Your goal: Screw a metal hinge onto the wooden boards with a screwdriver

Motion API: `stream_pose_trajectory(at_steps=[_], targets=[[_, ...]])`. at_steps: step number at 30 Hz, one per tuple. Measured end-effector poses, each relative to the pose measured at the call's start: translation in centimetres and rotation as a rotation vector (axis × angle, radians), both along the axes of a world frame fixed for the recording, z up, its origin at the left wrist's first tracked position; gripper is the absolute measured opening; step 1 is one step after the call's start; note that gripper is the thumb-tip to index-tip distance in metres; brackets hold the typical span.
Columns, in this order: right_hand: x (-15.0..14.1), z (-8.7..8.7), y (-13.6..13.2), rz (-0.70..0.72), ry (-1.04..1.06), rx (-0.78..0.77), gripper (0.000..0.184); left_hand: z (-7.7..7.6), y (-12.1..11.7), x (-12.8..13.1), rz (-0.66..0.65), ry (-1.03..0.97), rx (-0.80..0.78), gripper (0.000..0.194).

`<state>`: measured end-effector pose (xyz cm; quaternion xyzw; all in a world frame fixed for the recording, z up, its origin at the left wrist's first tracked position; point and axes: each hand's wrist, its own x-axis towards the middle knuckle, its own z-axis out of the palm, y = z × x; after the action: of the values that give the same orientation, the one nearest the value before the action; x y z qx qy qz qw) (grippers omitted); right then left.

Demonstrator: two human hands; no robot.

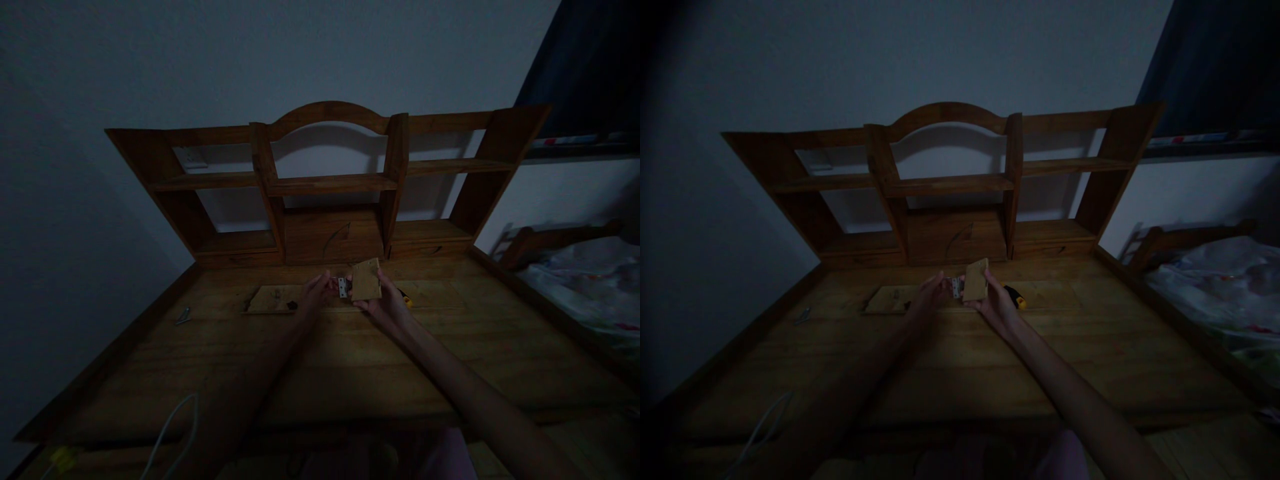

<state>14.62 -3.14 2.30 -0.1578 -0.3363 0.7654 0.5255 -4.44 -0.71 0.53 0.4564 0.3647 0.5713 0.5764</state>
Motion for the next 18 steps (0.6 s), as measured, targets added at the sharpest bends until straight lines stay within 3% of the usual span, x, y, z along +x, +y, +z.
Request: stream_pose_trajectory(at_steps=[10,15,18], targets=[[0.5,0.8,0.0,-0.043,0.062,-0.053,0.044,-1.4,0.6,-0.1,-0.060,-0.014,-0.002,0.040],[0.5,0.9,-0.1,-0.035,0.061,-0.054,0.044,-1.0,0.1,0.0,-0.131,-0.019,-0.019,0.047],[0.4,0.9,-0.1,-0.045,0.038,-0.043,0.043,-0.8,-0.4,0.3,-0.158,-0.023,-0.044,0.039]])
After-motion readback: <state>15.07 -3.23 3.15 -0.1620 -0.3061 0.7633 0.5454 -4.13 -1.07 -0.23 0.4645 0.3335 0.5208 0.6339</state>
